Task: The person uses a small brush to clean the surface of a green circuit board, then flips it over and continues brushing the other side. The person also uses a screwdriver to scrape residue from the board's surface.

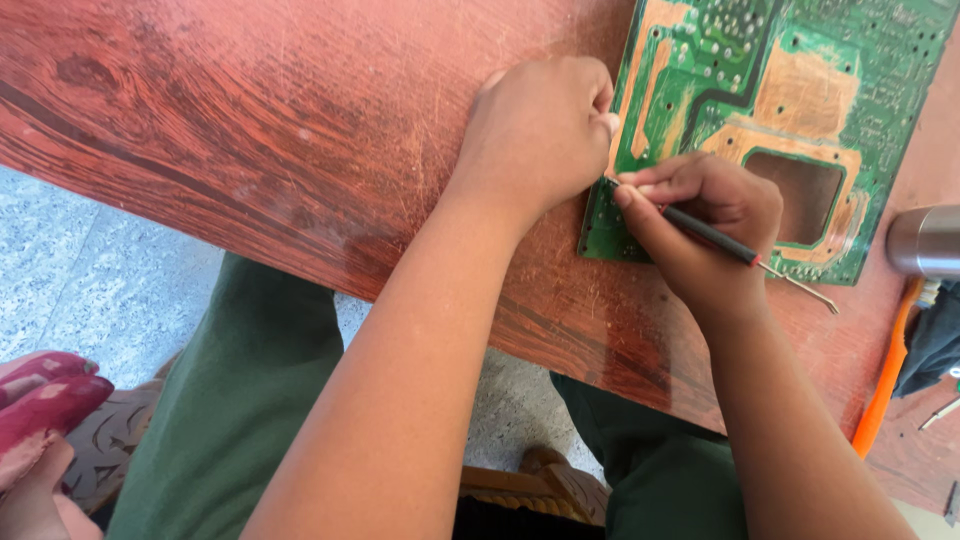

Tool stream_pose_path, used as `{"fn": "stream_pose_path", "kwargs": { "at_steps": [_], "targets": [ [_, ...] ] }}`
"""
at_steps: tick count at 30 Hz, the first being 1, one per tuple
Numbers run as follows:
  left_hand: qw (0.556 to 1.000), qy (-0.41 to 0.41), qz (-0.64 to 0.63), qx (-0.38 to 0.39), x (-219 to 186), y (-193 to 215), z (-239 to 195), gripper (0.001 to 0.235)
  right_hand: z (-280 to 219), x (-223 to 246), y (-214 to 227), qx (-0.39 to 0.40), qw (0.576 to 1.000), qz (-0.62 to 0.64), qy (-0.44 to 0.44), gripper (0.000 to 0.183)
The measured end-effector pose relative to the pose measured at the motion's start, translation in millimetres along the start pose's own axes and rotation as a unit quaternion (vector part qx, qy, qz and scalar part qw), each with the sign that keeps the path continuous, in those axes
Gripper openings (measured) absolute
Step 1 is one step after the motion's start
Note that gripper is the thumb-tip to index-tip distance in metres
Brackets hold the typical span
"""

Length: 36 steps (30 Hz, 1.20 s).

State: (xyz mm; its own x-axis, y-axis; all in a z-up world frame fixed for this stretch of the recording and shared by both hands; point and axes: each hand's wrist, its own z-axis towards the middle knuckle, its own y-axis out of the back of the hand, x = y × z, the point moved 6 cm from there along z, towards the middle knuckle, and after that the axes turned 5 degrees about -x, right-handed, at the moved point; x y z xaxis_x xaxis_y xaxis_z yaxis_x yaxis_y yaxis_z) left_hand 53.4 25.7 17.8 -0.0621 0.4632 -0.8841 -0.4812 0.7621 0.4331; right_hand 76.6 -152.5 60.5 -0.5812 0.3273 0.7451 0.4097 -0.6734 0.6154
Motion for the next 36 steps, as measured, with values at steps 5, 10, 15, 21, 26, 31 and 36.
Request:
{"fn": "stream_pose_path", "kwargs": {
  "at_steps": [5,10,15,21,26,31,36],
  "targets": [
    [1.000,-0.027,0.003,-0.006,1,-3,1,0.010,1,-7,3,-0.016,1.000,0.009,-0.011,0.019],
    [0.999,-0.042,0.001,-0.012,1,-3,-2,0.010,-3,-6,2,-0.021,1.000,-0.003,-0.010,0.021],
    [0.999,-0.035,0.015,-0.007,0,-2,1,0.011,4,-2,0,-0.008,0.999,-0.033,0.014,0.024],
    [1.000,-0.030,0.009,0.000,4,-7,-1,0.012,-6,-8,2,-0.016,1.000,0.002,-0.011,0.022],
    [0.999,-0.038,-0.002,-0.004,2,-3,3,0.012,2,-5,-3,0.008,1.000,0.016,0.015,0.026],
    [0.999,-0.050,0.002,-0.015,2,-6,-1,0.012,-6,-8,3,-0.019,1.000,0.008,-0.001,0.022],
    [0.999,-0.023,0.022,0.003,-1,0,5,0.013,9,-4,1,-0.016,1.000,0.002,-0.004,0.023]
  ]
}}
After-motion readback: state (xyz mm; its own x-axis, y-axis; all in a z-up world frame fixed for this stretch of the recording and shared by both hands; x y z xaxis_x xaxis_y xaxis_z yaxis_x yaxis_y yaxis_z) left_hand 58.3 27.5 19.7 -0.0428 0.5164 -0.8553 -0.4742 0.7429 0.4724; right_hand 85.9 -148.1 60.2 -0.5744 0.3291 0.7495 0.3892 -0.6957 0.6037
